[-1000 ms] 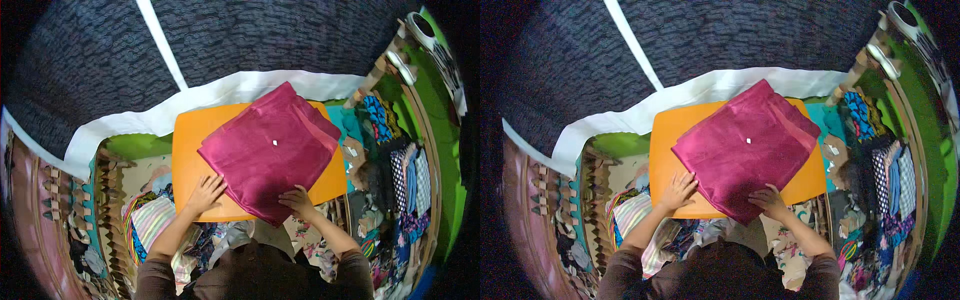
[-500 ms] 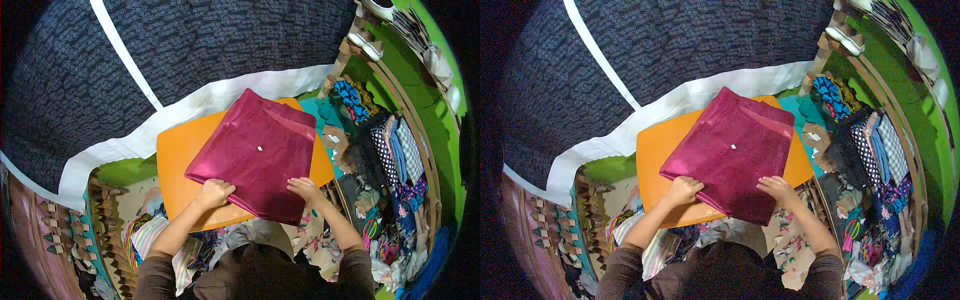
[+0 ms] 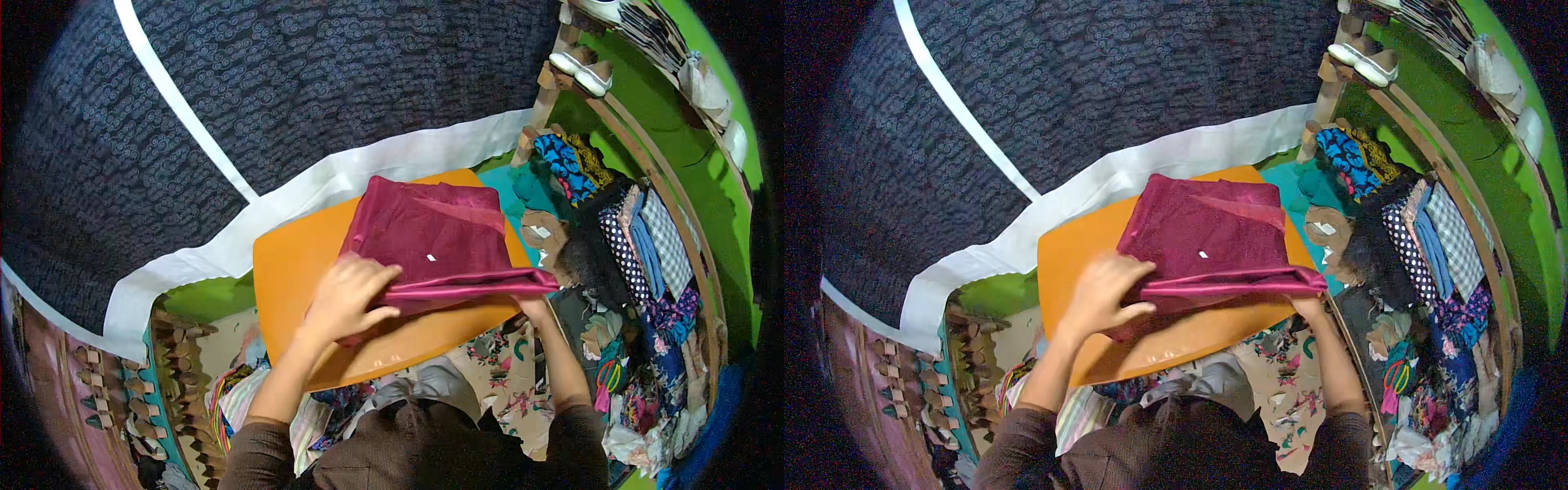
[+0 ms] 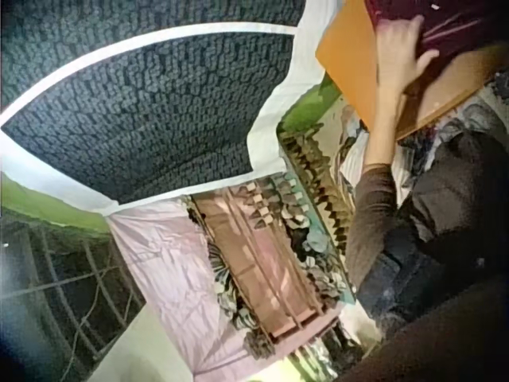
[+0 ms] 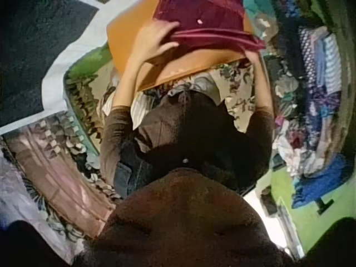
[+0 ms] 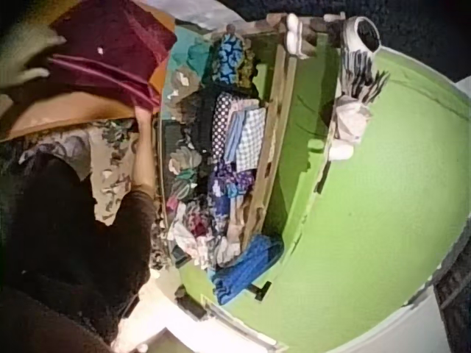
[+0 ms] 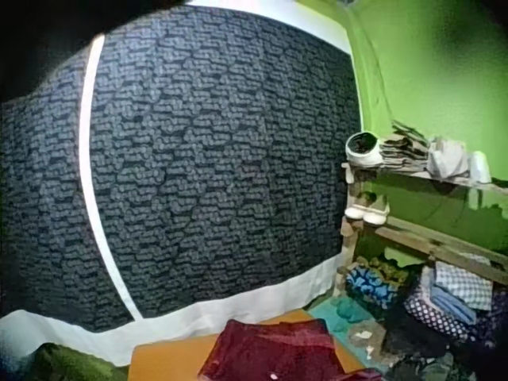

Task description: Folding large pieces of blue and purple fabric on a small table.

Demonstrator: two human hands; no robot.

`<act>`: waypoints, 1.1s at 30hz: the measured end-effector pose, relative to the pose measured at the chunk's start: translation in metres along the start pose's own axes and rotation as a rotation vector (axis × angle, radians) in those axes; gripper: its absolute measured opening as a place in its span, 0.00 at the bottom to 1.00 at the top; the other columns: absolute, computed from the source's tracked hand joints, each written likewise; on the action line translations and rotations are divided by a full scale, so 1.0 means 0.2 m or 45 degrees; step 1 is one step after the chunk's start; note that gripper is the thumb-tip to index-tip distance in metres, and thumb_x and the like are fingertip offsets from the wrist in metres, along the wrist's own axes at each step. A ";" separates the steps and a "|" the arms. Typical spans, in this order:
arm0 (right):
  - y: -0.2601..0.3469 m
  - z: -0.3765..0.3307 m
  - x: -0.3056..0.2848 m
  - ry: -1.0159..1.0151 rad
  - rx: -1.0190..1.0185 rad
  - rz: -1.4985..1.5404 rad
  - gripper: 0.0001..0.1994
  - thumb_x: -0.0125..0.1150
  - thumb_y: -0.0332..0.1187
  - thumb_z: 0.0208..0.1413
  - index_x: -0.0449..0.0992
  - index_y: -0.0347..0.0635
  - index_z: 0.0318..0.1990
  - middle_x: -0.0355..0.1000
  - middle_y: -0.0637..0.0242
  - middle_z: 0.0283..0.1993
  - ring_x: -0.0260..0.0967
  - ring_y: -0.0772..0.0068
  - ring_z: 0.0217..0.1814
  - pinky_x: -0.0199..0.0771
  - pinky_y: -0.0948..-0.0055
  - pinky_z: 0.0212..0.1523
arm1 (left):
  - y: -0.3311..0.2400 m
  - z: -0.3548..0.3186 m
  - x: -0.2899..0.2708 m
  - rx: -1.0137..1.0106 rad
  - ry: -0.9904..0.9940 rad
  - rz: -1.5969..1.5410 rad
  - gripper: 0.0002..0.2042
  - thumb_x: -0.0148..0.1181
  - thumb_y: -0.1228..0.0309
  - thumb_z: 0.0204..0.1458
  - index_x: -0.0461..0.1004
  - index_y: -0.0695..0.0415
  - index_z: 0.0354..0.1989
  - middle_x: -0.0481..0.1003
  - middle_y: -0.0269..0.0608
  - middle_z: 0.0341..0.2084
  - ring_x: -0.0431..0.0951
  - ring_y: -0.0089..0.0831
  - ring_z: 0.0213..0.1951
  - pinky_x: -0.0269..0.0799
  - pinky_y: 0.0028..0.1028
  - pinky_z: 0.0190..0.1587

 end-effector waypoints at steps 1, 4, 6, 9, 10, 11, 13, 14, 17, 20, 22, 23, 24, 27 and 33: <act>-0.08 0.00 -0.03 -0.085 0.191 0.009 0.17 0.63 0.30 0.46 0.69 0.38 0.44 0.69 0.68 0.41 0.65 0.72 0.44 0.66 0.73 0.46 | 0.01 0.03 -0.07 0.118 -0.172 0.150 0.31 0.63 0.48 0.34 0.68 0.56 0.45 0.73 0.45 0.39 0.72 0.42 0.44 0.64 0.42 0.48; -0.07 0.02 -0.08 -0.073 0.142 0.299 0.19 0.65 0.29 0.45 0.69 0.38 0.45 0.69 0.67 0.43 0.66 0.70 0.45 0.66 0.71 0.47 | 0.31 -0.18 -0.14 -0.036 -0.255 -0.010 0.42 0.65 0.43 0.27 0.64 0.57 0.51 0.68 0.45 0.48 0.65 0.45 0.52 0.54 0.47 0.56; 0.00 0.05 -0.07 -0.096 0.093 0.393 0.23 0.66 0.30 0.43 0.67 0.39 0.48 0.68 0.67 0.44 0.65 0.69 0.46 0.65 0.71 0.48 | 0.60 -0.40 -0.04 -0.377 -0.213 0.229 0.51 0.65 0.41 0.24 0.56 0.60 0.58 0.60 0.49 0.56 0.59 0.46 0.57 0.51 0.46 0.58; -0.12 0.08 -0.09 -0.053 0.084 0.409 0.24 0.63 0.27 0.46 0.62 0.39 0.51 0.66 0.70 0.46 0.64 0.74 0.46 0.64 0.75 0.48 | 0.78 -0.65 0.32 -0.401 0.186 0.182 0.56 0.64 0.40 0.26 0.45 0.62 0.62 0.48 0.53 0.61 0.49 0.46 0.62 0.45 0.45 0.61; -0.19 0.08 -0.11 -0.120 0.061 0.339 0.21 0.63 0.28 0.47 0.64 0.39 0.49 0.66 0.70 0.45 0.64 0.75 0.45 0.65 0.74 0.47 | 0.77 -0.65 0.40 -0.395 0.189 0.178 0.56 0.64 0.40 0.26 0.45 0.62 0.62 0.48 0.53 0.61 0.49 0.46 0.62 0.45 0.45 0.61; -0.20 0.09 -0.11 -0.115 0.064 0.340 0.21 0.63 0.28 0.47 0.64 0.39 0.49 0.66 0.70 0.45 0.64 0.75 0.45 0.65 0.74 0.47 | 0.75 -0.64 0.48 -0.438 0.255 0.181 0.56 0.64 0.43 0.28 0.42 0.63 0.63 0.44 0.53 0.62 0.45 0.46 0.64 0.43 0.46 0.61; -0.21 0.08 -0.07 0.010 0.332 0.292 0.20 0.63 0.28 0.46 0.66 0.41 0.47 0.67 0.70 0.43 0.65 0.75 0.44 0.66 0.74 0.47 | 0.72 -0.59 0.62 -0.509 0.323 0.182 0.55 0.63 0.45 0.31 0.39 0.63 0.63 0.40 0.53 0.63 0.42 0.46 0.65 0.40 0.46 0.62; -0.32 0.04 -0.11 0.060 0.103 0.762 0.18 0.64 0.29 0.45 0.67 0.41 0.45 0.68 0.70 0.41 0.65 0.76 0.42 0.66 0.74 0.44 | 0.67 -0.48 0.67 -0.386 0.157 0.073 0.48 0.60 0.50 0.36 0.42 0.62 0.63 0.42 0.51 0.64 0.42 0.47 0.64 0.40 0.46 0.63; -0.34 0.07 -0.07 0.083 0.200 0.317 0.18 0.64 0.29 0.45 0.67 0.41 0.45 0.67 0.71 0.40 0.64 0.76 0.41 0.66 0.75 0.42 | 0.61 -0.29 0.71 -0.139 0.103 0.163 0.34 0.51 0.62 0.45 0.47 0.58 0.62 0.43 0.47 0.64 0.44 0.46 0.64 0.39 0.46 0.63; -0.36 0.11 -0.11 0.056 0.144 0.364 0.16 0.63 0.27 0.45 0.68 0.41 0.42 0.69 0.70 0.39 0.66 0.75 0.41 0.67 0.76 0.41 | 0.50 -0.14 0.71 0.106 0.301 0.136 0.26 0.42 0.72 0.49 0.52 0.54 0.60 0.46 0.44 0.63 0.46 0.43 0.64 0.40 0.45 0.63; -0.32 0.16 -0.15 0.128 0.067 0.101 0.15 0.62 0.26 0.45 0.68 0.41 0.42 0.69 0.69 0.39 0.67 0.74 0.41 0.67 0.75 0.41 | 0.44 -0.10 0.72 0.193 0.291 -0.209 0.20 0.36 0.77 0.52 0.56 0.53 0.55 0.52 0.47 0.61 0.49 0.41 0.63 0.40 0.45 0.64; -0.30 0.18 -0.16 0.172 0.202 0.198 0.20 0.65 0.27 0.43 0.67 0.40 0.45 0.68 0.67 0.42 0.66 0.71 0.44 0.66 0.72 0.45 | 0.45 -0.10 0.74 0.191 0.291 -0.208 0.20 0.36 0.77 0.52 0.56 0.53 0.55 0.52 0.47 0.61 0.49 0.41 0.63 0.40 0.45 0.64; -0.30 0.19 -0.15 0.215 0.337 0.295 0.25 0.67 0.29 0.42 0.65 0.39 0.49 0.68 0.66 0.45 0.64 0.69 0.48 0.64 0.69 0.50 | 0.45 -0.09 0.74 0.253 0.194 -0.252 0.19 0.38 0.76 0.51 0.58 0.53 0.54 0.53 0.46 0.60 0.51 0.40 0.62 0.42 0.45 0.63; -0.33 0.20 -0.16 0.245 0.374 0.416 0.24 0.66 0.29 0.43 0.66 0.39 0.48 0.68 0.67 0.45 0.65 0.70 0.46 0.65 0.70 0.47 | 0.45 -0.02 0.76 0.309 0.079 -0.407 0.12 0.39 0.73 0.53 0.65 0.57 0.44 0.61 0.45 0.56 0.58 0.41 0.59 0.46 0.44 0.62; -0.10 0.34 -0.21 0.090 0.217 0.217 0.20 0.66 0.33 0.44 0.69 0.36 0.44 0.70 0.66 0.41 0.67 0.73 0.41 0.67 0.73 0.43 | 0.76 -0.01 1.03 -0.575 -0.059 -1.466 0.09 0.40 0.72 0.54 0.68 0.60 0.35 0.73 0.44 0.39 0.69 0.42 0.50 0.48 0.39 0.62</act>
Point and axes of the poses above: each hand's wrist, its own z-axis towards the middle knuckle, its own x-axis out of the palm, y = z × x, the point moved 5 cm from there along z, towards the middle knuckle
